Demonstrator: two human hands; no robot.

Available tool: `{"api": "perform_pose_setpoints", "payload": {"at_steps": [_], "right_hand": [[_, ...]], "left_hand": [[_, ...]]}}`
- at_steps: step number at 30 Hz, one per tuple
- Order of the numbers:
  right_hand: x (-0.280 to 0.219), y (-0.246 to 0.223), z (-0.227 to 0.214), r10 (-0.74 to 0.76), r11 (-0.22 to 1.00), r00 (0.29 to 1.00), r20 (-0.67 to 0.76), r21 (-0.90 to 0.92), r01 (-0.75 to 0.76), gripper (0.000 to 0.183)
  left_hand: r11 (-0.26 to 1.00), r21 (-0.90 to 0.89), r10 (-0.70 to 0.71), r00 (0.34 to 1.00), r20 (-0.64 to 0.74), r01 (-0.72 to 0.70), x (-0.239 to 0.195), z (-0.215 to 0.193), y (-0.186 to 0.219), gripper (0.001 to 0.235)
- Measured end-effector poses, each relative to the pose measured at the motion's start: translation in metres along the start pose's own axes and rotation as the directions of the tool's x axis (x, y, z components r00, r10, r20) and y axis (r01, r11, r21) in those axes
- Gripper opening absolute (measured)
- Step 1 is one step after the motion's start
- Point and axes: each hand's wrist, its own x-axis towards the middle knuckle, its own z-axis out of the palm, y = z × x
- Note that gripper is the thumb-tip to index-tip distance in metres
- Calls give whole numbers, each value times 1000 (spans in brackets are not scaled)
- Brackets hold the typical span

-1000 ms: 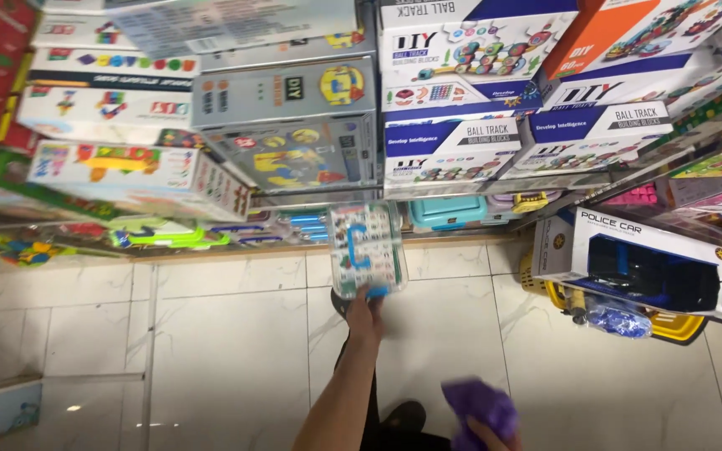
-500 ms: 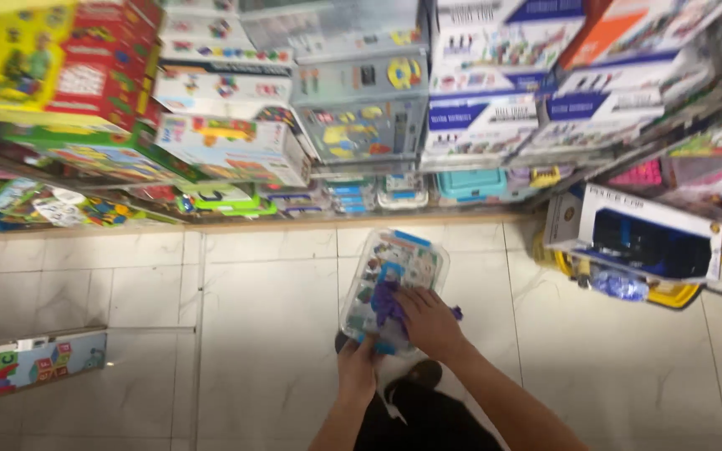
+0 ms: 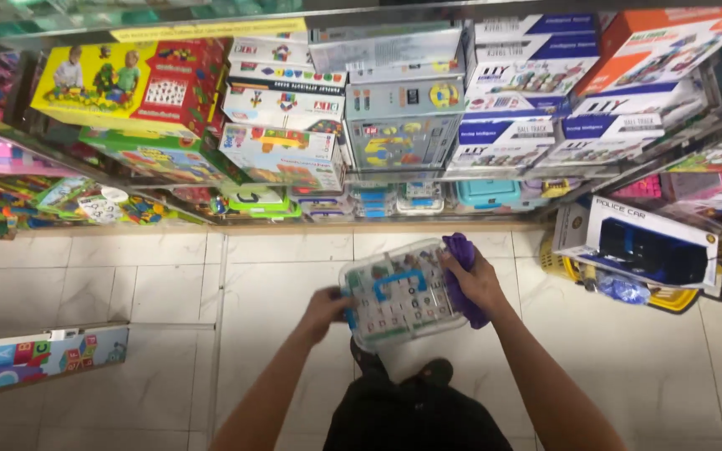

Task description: Wiping dust off toy boxes on store shelves using a cloth.

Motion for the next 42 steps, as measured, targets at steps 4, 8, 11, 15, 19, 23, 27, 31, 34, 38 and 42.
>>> {"api": "perform_pose_setpoints", "payload": {"at_steps": [4,8,11,15,19,23,27,31,34,38,42], "right_hand": [[-4,-9,9,171,982,984,46,78,-174,42],[8,-15,12,86,885,996,1,459,-77,30],[10,-26,5,116,905,991,-60,418,-81,28],[14,-31,1,94,905,991,-94,422,-46,27],[8,-40,-2,141,907,986,-90,411,-92,27],[-1,-44,-3,113,908,991,-72,414,-73,30],[-5,-48,-4,33,888,998,-55,459,-4,32],[-1,-45,-5,-39,970,994,-101,236,62,41],[6,-39,-2,-77,997,984,-163,-32,72,50],[6,-11,9,-293,912,931,-216,-356,204,38],[-24,11,14,-191,979,824,-534,-161,122,41]], "left_hand": [[981,191,47,998,-38,-39,14,-12,42,46],[977,195,99,995,-26,-92,18,-12,74,42],[970,187,158,987,-1,-155,26,-11,83,40],[964,170,206,978,16,-206,31,-10,87,39],[956,191,224,975,9,-222,28,-9,85,40],[948,195,251,968,18,-249,20,-8,83,43],[965,204,160,986,39,-165,11,-6,76,46],[994,42,92,991,92,-96,14,-2,42,48],[989,-144,34,999,-2,-34,15,10,1,49],[921,-390,26,998,58,-2,35,29,-72,39],[753,-651,-60,996,71,91,65,58,-116,31]]}}
